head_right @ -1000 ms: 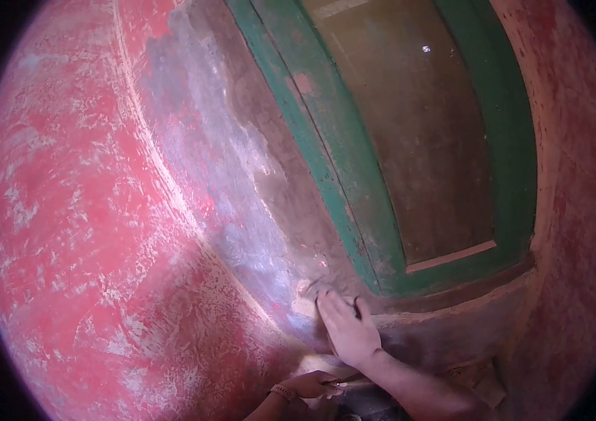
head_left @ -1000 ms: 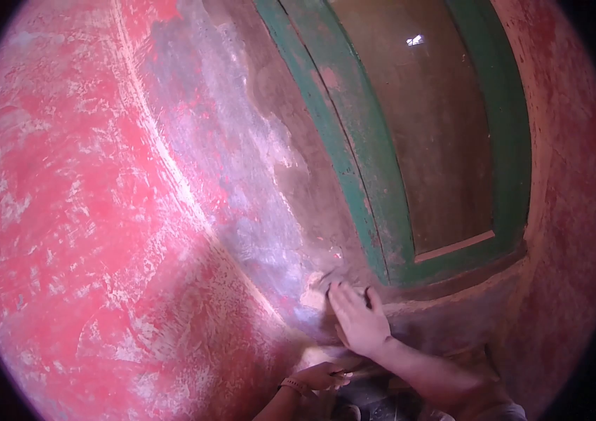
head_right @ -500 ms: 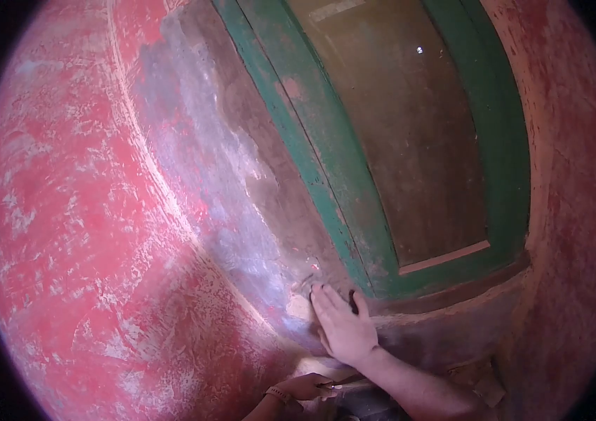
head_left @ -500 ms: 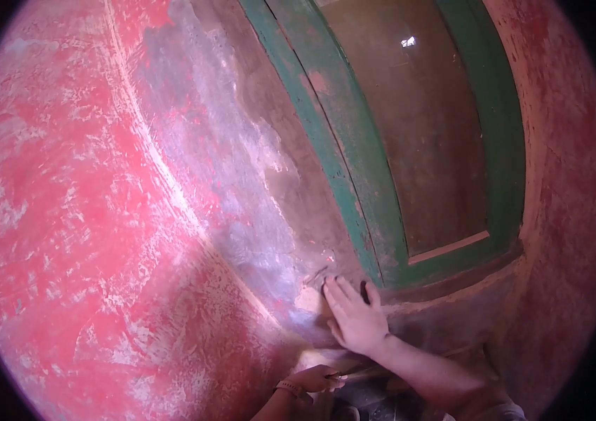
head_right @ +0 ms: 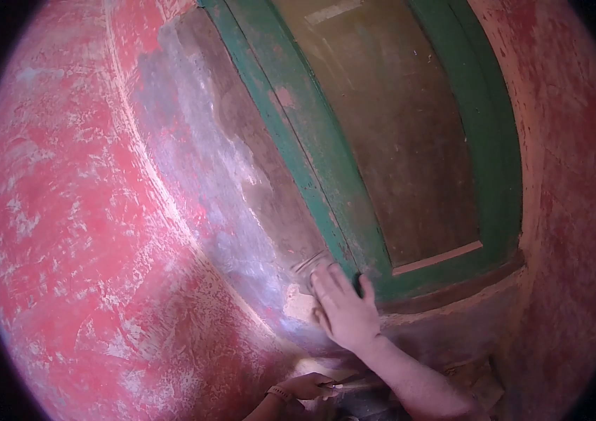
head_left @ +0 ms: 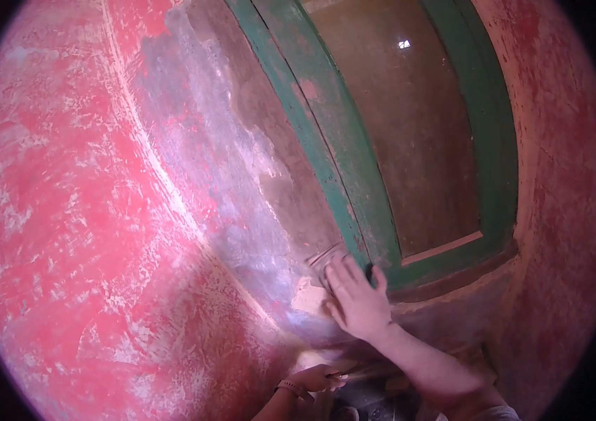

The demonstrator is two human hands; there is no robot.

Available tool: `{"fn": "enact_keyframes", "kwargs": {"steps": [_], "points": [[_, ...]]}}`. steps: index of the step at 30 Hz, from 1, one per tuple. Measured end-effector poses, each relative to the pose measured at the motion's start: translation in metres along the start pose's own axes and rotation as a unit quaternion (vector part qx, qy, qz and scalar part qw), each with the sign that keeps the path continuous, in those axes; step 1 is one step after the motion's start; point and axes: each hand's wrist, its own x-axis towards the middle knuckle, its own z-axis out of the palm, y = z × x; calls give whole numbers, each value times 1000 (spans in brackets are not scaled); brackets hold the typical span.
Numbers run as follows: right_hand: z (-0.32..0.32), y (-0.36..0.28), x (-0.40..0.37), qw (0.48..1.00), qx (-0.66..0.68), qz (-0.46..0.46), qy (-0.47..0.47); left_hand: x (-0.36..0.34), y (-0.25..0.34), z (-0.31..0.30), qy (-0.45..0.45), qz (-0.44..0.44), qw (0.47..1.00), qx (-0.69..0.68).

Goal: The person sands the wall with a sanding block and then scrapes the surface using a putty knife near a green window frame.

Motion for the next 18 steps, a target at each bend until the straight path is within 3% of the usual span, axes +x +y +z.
{"fn": "enact_keyframes", "kwargs": {"steps": [3, 4, 8, 11, 15, 18], "points": [[10, -1, -17, 1000, 17, 17, -11, -1, 0, 0, -1, 10, 1000, -4], [1, -8, -17, 995, 39, 14, -89, 0, -4, -1, -3, 14, 1000, 0], [39, -10, -34, 991, -29, -107, -76, -2, -5, -1, -4, 16, 1000, -1], [28, -8, -10, 997, -33, -48, 43, -2, -13, 1, 26, 19, 999, 5], [22, -20, -15, 1000, -26, -12, -6, -5, -9, 1, 17, 24, 999, -19], [62, -13, -45, 985, -104, -127, -54, 0, -20, 2, 14, 21, 999, -25]]}}
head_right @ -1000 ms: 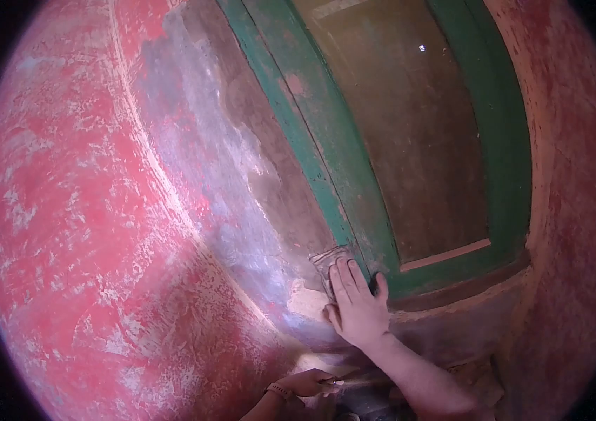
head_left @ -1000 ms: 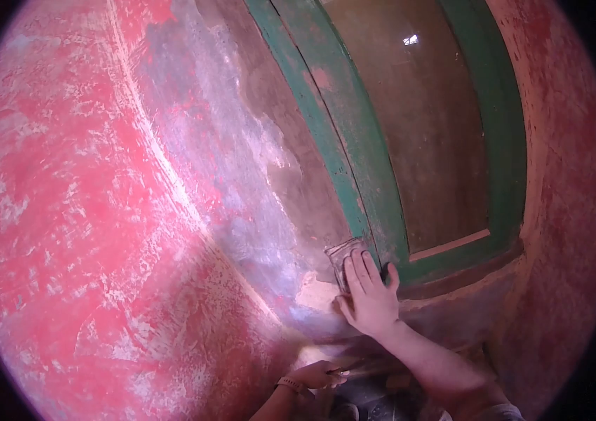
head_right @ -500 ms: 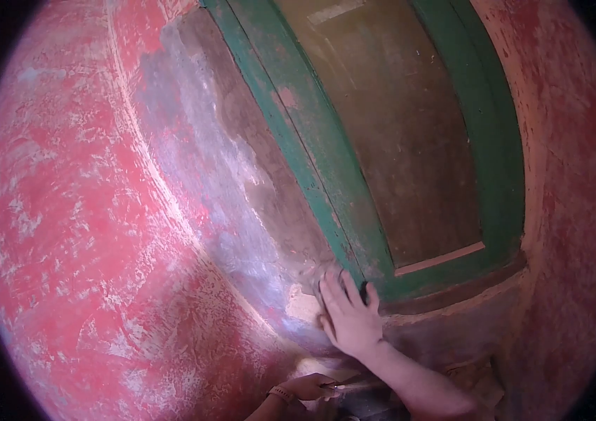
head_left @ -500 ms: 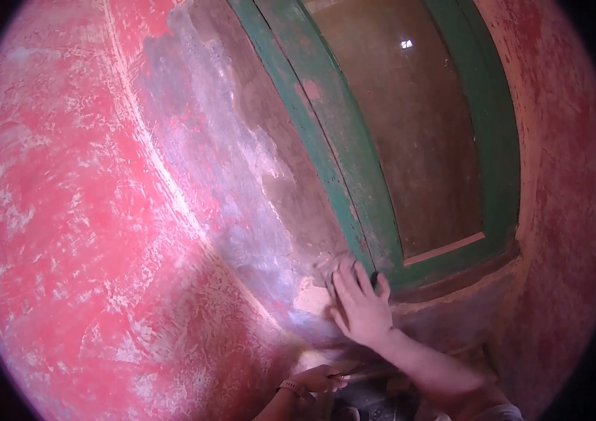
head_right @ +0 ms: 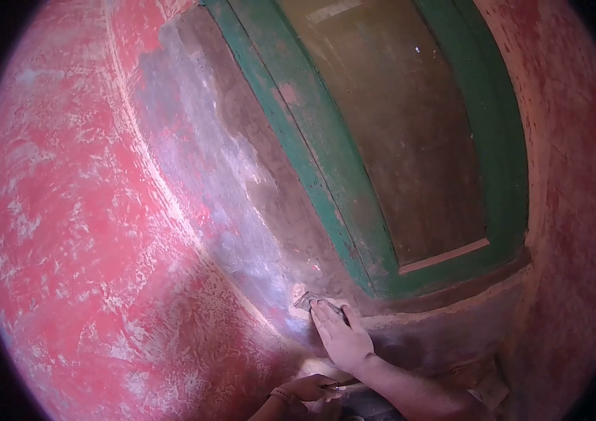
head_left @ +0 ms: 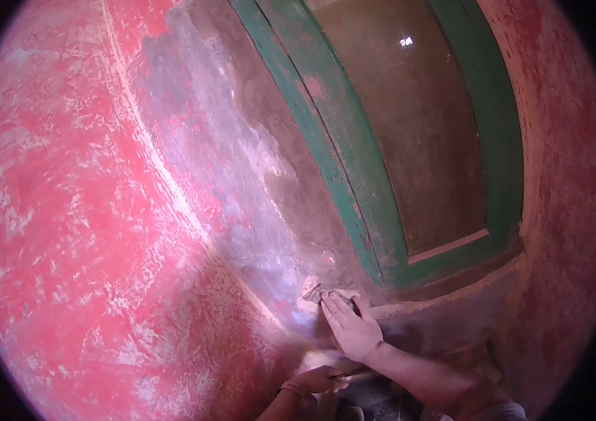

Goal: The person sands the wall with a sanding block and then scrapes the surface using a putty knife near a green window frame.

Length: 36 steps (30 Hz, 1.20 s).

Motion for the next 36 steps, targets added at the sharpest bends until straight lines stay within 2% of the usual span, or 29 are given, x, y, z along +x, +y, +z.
{"fn": "enact_keyframes", "kwargs": {"steps": [2, 4, 7, 8, 11, 12, 15, 18, 21, 22, 25, 28, 31, 32, 35, 36], "points": [[7, -1, 0, 1000, 10, 11, 19, -3, 3, -1, -6, -15, 1000, 9], [-33, 8, 24, 990, 90, 91, 60, -8, 8, -3, 1, -12, 1000, 10], [-42, 13, 32, 982, 76, 153, 84, -19, 34, -5, 7, -18, 1000, 2], [-44, 12, 24, 983, 104, 148, 37, -21, 40, -6, 4, -22, 1000, 2], [-8, 8, -6, 997, 38, -6, -60, -8, 10, -6, -14, -1, 1000, 17], [-18, 5, -2, 994, 86, 17, -61, -5, 7, -5, -19, 2, 1000, 20], [-36, 9, 24, 990, 97, 96, 42, -2, 9, -4, -13, 3, 1000, 25], [-44, 11, 36, 984, 68, 147, 71, -4, 19, 0, 4, 2, 1000, 16], [-26, 5, 6, 996, 53, 38, -58, -1, 15, -3, -8, 4, 1000, 28], [-23, 5, 2, 997, 29, 1, -65, -1, 13, -3, -12, 5, 999, 39], [-37, 7, 22, 991, 112, 72, 22, -1, 14, -5, -17, 3, 999, 36], [-51, 18, 44, 984, 80, 135, 78, -7, 26, -3, -12, -20, 999, 27], [-27, 9, 18, 993, 83, 85, 13, -7, 20, -2, -8, -19, 999, 33], [-13, 8, 7, 997, 64, 30, -22, -4, 15, -1, -7, -12, 999, 35], [-25, 8, 18, 990, 123, 48, 44, -2, 12, -3, -18, -15, 1000, 17], [-36, 11, 28, 988, 108, 86, 66, 0, 11, -3, -16, -11, 1000, 25]]}}
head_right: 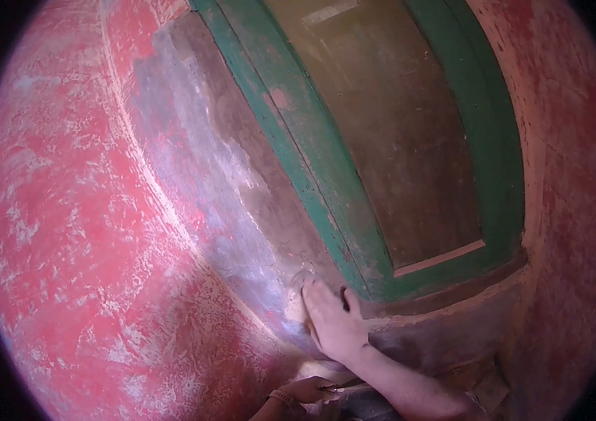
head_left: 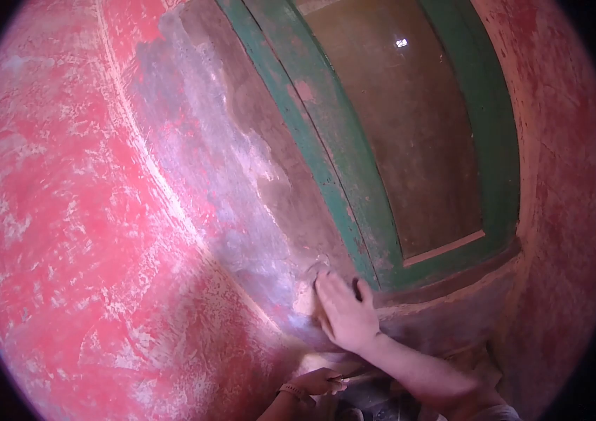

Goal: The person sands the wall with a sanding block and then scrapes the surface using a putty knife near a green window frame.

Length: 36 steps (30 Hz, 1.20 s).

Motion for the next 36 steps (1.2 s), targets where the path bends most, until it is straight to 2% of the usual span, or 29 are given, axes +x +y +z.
{"fn": "enact_keyframes", "kwargs": {"steps": [2, 5, 6, 9, 10, 13, 14, 17, 18, 21, 24, 28, 32, 35, 36], "points": [[-21, 0, 22, 996, -28, 69, 54, 1, -2, 2, 5, 6, 1000, 13], [-3, 4, -3, 999, -7, 38, -6, -2, 11, 1, -6, -17, 1000, 13], [1, 4, -11, 998, -2, 5, -59, -1, 8, -1, -8, -13, 1000, 17], [8, 0, -17, 996, 15, -31, -78, 6, -4, -2, -18, -7, 999, 26], [-1, -1, -4, 998, 40, 11, -54, 7, -5, -2, -19, -9, 999, 26], [-17, 4, 19, 995, -33, 68, 61, 5, -5, 2, 4, 4, 1000, 12], [-16, 2, 16, 995, -40, 72, 58, 4, -4, 5, 12, 12, 1000, 6], [19, 4, -24, 997, -49, -26, -52, 10, -7, 6, -7, 5, 1000, 8], [17, 2, -24, 988, -119, -83, -55, 10, -6, 5, -11, 0, 1000, 14], [-5, -2, -6, 998, 14, 17, -53, 6, 1, 1, -8, -7, 1000, 30], [-13, 7, 8, 993, -29, 102, 47, -3, 9, 4, 10, -5, 1000, 18], [5, 9, -33, 997, -37, 31, -65, -6, -1, 1, 11, 0, 1000, 19], [-8, -11, -32, 993, 3, 10, -115, -9, 8, 2, 16, -33, 999, 8], [-14, 9, -11, 996, -57, 60, -28, -11, 23, -1, 2, -14, 1000, 19], [-7, 15, -13, 996, -75, 50, -4, -8, 20, 1, -2, -12, 1000, 16]]}}
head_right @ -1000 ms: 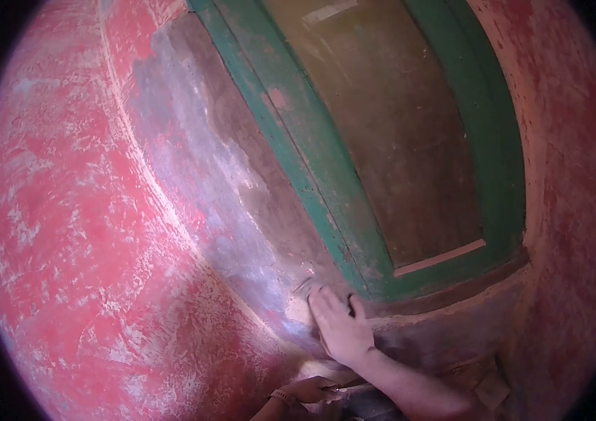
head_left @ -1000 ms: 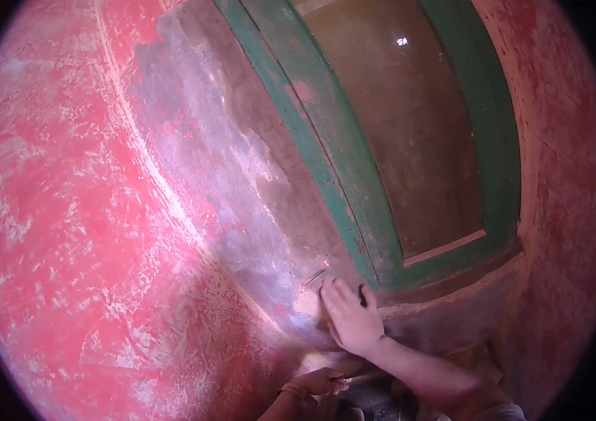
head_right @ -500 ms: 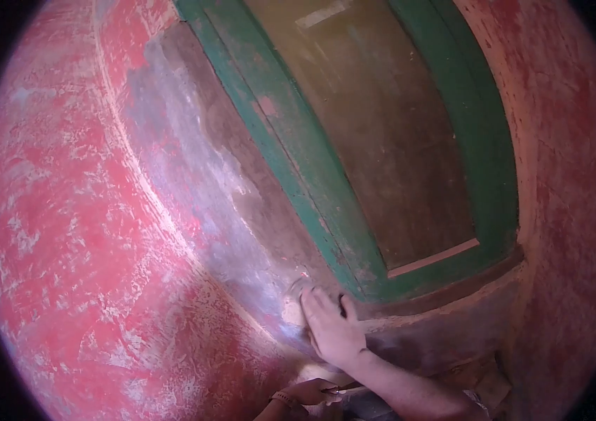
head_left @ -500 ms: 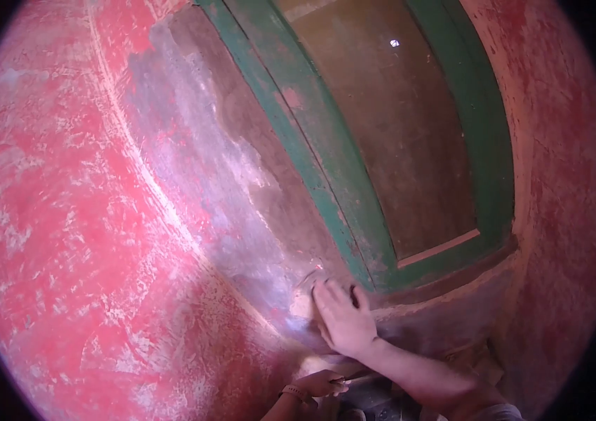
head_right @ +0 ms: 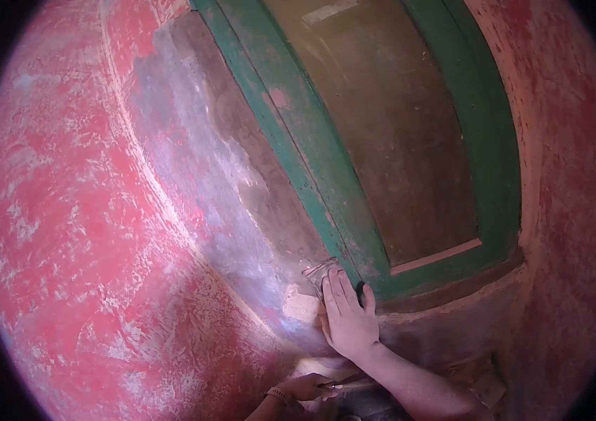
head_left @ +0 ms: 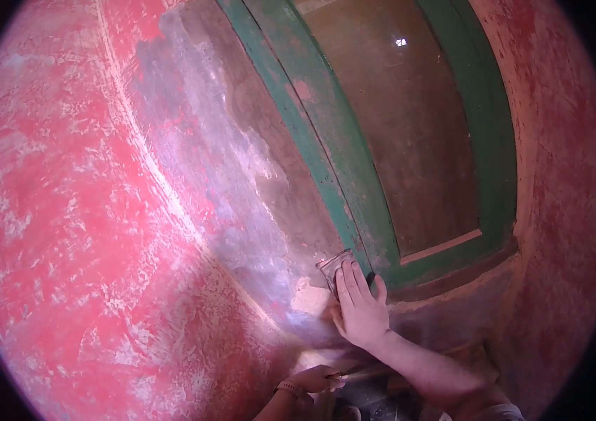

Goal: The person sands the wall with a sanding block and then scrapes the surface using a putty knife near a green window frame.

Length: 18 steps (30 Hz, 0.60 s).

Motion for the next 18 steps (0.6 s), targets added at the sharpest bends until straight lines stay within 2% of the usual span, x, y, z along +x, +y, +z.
{"fn": "enact_keyframes", "kwargs": {"steps": [3, 6, 9, 12, 15, 18], "points": [[-4, -6, -21, 996, 38, 2, -86, 7, -9, 1, -4, 6, 1000, -7], [-3, -18, -27, 992, 56, -10, -115, 8, -4, 1, 0, 9, 1000, -2], [-25, -17, 1, 994, 77, 26, -78, 1, 5, -2, 2, -7, 1000, 20], [-16, 5, 4, 999, 36, 8, -24, 4, -1, 0, 10, 14, 1000, 4], [18, 6, -33, 998, 16, -7, -66, 2, -3, 2, 3, 10, 1000, -4], [26, -17, -44, 991, 105, 63, -59, 2, -4, -3, 2, 9, 1000, -9]]}}
